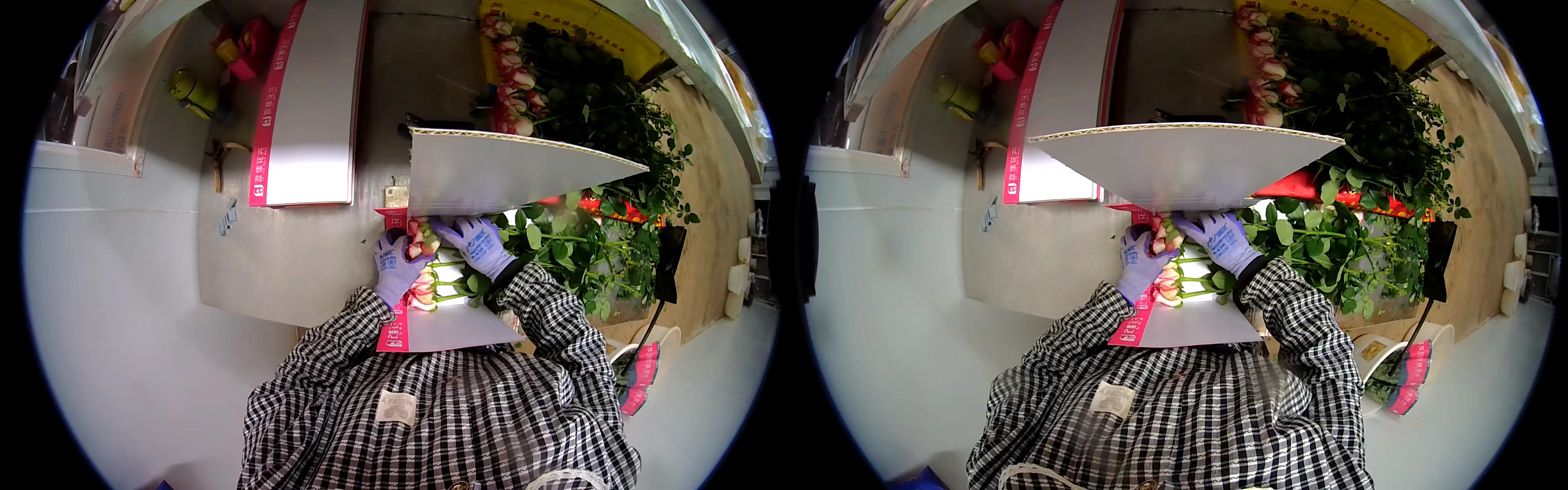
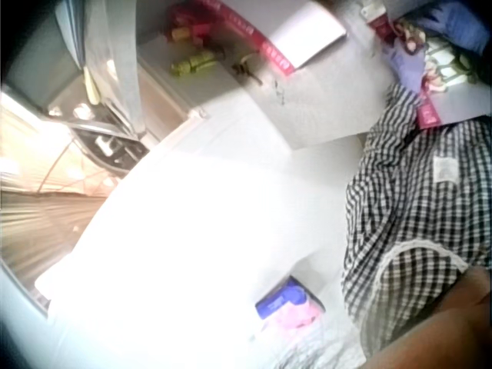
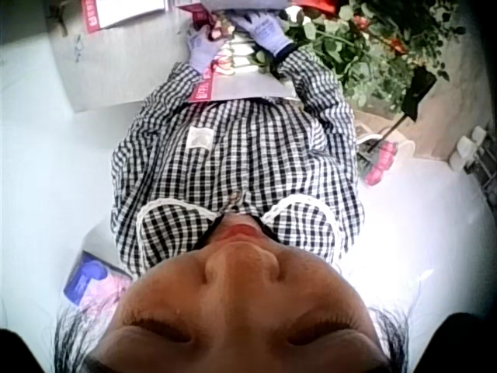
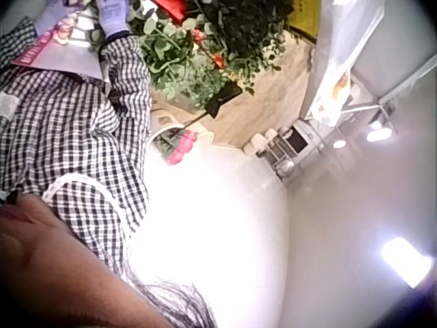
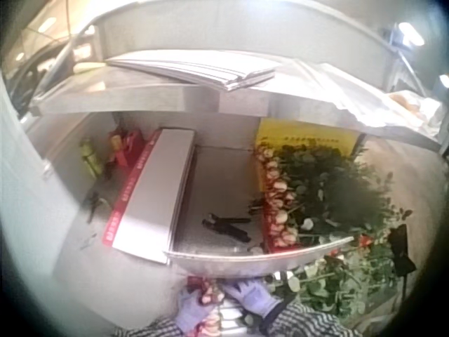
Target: The person arranges pink roses into a rectangular box lined with white paper, then closes the box and places it aside. The person repeats this process with additional roses, trimming stems and removing leaves as needed.
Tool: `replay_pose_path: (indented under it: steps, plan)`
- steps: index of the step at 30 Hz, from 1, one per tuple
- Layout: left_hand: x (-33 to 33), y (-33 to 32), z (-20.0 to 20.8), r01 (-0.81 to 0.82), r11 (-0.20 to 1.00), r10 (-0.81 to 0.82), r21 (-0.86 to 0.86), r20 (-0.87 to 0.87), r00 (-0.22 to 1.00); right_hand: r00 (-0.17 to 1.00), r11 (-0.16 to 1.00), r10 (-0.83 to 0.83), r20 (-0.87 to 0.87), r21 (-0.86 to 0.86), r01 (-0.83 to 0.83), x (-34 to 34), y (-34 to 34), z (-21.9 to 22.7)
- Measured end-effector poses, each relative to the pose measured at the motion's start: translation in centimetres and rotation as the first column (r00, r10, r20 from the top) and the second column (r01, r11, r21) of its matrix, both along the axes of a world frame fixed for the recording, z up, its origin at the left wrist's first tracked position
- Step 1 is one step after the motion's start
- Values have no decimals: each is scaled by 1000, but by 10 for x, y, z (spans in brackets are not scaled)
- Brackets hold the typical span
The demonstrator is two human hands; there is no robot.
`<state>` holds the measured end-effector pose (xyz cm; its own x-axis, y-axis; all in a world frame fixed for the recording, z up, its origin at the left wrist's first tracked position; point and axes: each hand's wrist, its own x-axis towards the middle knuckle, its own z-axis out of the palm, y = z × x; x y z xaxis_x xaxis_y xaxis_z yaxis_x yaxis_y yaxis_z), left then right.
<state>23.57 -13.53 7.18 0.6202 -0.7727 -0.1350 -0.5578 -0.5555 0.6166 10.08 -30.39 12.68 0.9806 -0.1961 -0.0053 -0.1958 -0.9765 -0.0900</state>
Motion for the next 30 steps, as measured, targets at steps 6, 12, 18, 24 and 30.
replay_pose_path:
  steps: [6, 12, 18, 24, 30]
  plan:
    - [2, -11, 16, 3, 1000, -4, 20, 37, 999, 998, 999, -46, -36, 23, 47, 8, 2, -19]
    - [11, -9, 12, -126, 973, 142, 194, -70, 987, 843, 586, -536, -37, 703, 404, 4, -7, 65]
    - [17, -6, -11, -148, 976, 145, 158, 31, 989, 776, 499, -608, 167, 841, 210, 15, -36, 120]
    - [52, 10, -63, -37, 999, 33, 0, -458, 888, 996, 599, -12, -89, 797, 79, -65, 5, 89]
    - [84, 7, 43, 310, 948, -275, 79, -293, 916, 921, 507, 82, -380, 812, 290, -60, 10, 24]
